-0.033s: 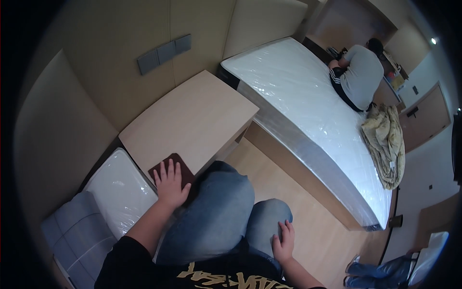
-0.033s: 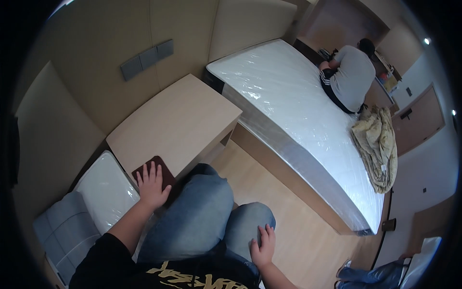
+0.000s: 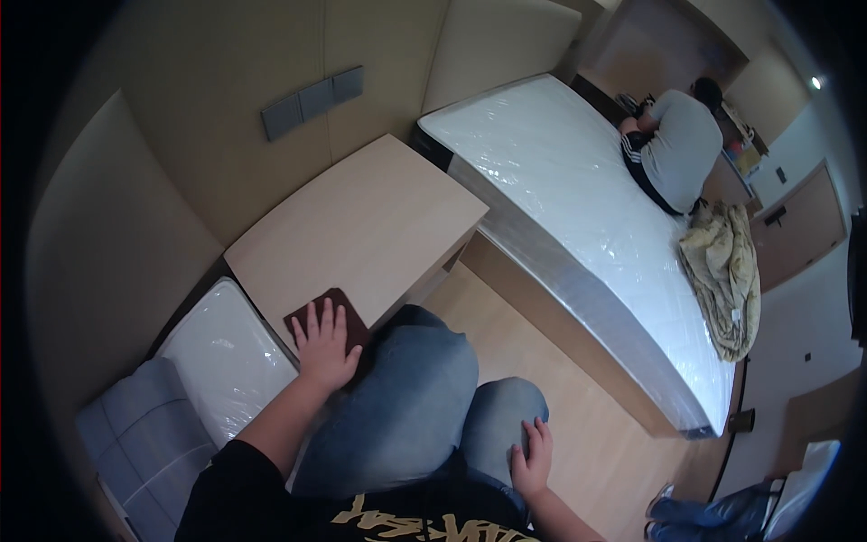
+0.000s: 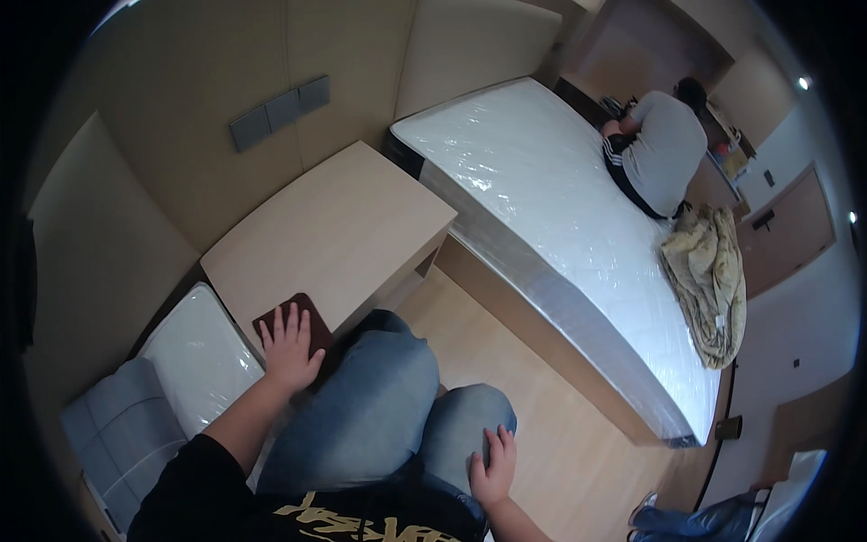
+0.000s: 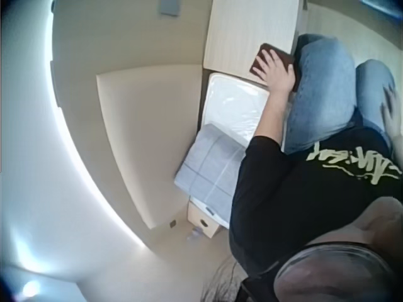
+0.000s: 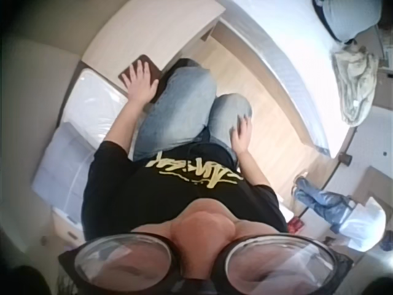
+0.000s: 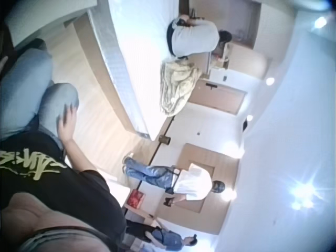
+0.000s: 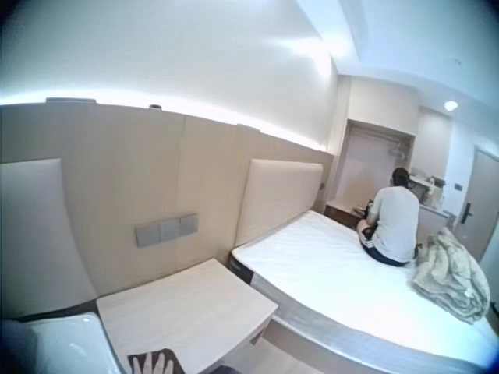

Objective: Folding a small brown cloth on a bedside table.

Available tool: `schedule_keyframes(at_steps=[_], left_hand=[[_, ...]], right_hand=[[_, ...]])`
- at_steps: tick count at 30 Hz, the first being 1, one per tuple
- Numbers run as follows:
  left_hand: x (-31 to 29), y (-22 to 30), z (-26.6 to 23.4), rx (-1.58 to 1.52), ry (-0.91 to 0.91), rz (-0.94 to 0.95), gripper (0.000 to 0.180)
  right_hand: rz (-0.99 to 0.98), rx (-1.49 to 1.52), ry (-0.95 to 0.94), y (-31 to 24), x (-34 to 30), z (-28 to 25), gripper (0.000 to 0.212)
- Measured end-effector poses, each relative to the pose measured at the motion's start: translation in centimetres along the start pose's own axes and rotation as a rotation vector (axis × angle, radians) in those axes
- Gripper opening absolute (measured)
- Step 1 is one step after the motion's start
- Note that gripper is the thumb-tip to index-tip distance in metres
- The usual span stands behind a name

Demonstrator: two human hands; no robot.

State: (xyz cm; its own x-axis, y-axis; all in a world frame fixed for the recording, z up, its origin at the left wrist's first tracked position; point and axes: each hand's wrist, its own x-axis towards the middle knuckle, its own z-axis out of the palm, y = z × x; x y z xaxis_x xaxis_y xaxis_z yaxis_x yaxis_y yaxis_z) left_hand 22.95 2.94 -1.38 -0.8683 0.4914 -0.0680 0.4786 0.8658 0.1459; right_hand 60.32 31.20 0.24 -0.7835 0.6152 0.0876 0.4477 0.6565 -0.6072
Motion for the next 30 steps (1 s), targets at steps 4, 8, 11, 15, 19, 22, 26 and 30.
schedule_keyframes(at_steps=[4,8,11,15,19,22,26,30], left_hand=[[3.6,2.5,-0.2,0.006,0.001,0.152,0.094],[9.5,5.9,-0.9,-0.015,-0.072,0.188,0.093],[14.1,5.8,-0.9,-0.019,-0.086,0.196,0.097],[19.8,4.3,-2.1,-0.018,-0.070,0.168,0.099],[23.4,0.4,-3.8,-0.027,-0.061,0.039,0.099],[24.4,-4.8,-4.9,0.019,-0.023,-0.121,0.098],[22.4,-12.8,-6.4,-0.020,0.064,-0.298,0.092],[19.4,-17.4,-5.2,-0.012,0.100,-0.166,0.090]], right_hand=[[0.014,-0.001,-0.010,0.1,-0.2,-0.5,0.053],[0.037,-0.011,0.008,0.8,-0.9,-0.8,0.053],[-0.021,-0.047,-0.031,0.8,-0.7,-0.4,0.054],[0.043,0.003,-0.029,0.6,-0.5,-0.7,0.053],[0.053,-0.035,-0.054,-0.2,-0.3,-1.3,0.054],[0.067,-0.056,-0.049,-0.3,0.4,-1.3,0.054],[0.065,-0.043,-0.053,-0.5,0.1,-1.2,0.053],[0.031,-0.064,-0.042,-0.4,0.4,-0.8,0.052]])
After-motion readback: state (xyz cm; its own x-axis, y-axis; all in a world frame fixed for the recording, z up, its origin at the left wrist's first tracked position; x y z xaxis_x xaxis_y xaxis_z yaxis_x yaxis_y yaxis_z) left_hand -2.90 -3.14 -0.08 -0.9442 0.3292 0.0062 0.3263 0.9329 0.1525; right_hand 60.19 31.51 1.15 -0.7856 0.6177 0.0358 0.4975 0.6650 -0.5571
